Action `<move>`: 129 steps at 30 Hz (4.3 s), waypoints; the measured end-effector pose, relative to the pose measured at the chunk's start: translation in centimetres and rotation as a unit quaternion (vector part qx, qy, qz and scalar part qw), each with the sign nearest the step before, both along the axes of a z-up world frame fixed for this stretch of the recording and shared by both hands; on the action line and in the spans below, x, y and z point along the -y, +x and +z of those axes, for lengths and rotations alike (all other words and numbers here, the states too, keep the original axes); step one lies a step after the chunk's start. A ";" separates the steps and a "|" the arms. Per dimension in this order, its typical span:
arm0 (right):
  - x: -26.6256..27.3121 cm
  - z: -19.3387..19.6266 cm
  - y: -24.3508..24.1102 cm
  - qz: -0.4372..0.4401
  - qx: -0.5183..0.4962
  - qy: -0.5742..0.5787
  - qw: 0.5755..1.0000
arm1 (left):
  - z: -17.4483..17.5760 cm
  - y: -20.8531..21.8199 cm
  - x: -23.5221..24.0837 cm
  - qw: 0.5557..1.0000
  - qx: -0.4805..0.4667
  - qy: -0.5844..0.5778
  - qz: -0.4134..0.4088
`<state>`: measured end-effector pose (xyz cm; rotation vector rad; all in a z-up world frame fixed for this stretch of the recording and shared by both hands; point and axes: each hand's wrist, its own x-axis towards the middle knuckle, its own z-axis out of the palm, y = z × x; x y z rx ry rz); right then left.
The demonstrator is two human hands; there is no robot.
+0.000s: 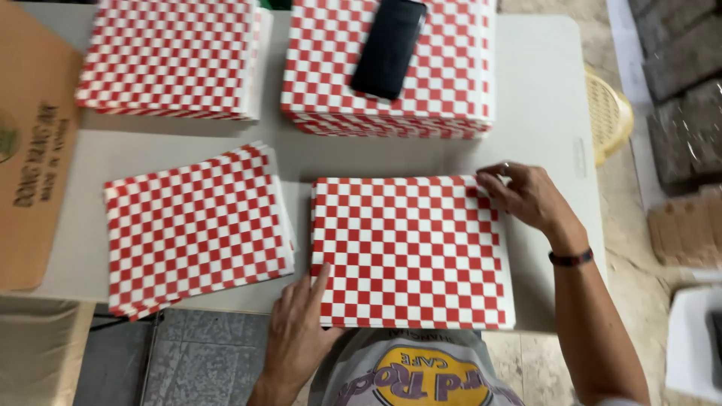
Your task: Folding individual sheets of red and white checkered paper into a specific shape for packaging.
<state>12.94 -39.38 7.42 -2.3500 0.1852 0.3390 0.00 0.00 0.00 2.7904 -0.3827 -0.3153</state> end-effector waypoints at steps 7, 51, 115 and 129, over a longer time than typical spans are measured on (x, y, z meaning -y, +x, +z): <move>1.0 -3.1 0.1 0.045 0.094 -0.041 0.994 | 1.3 0.3 1.8 0.993 0.045 -0.102 0.031; -34.6 -4.0 8.8 0.359 0.071 -0.181 0.913 | 2.2 13.8 -29.2 0.682 -0.251 -0.491 0.480; -1.4 1.2 -8.9 -0.237 -0.180 0.349 0.889 | 10.9 10.4 6.1 0.859 -0.340 -0.336 0.183; -1.0 1.2 -11.2 -0.246 -0.180 0.228 0.925 | 9.7 10.8 5.7 0.975 0.151 -0.125 0.109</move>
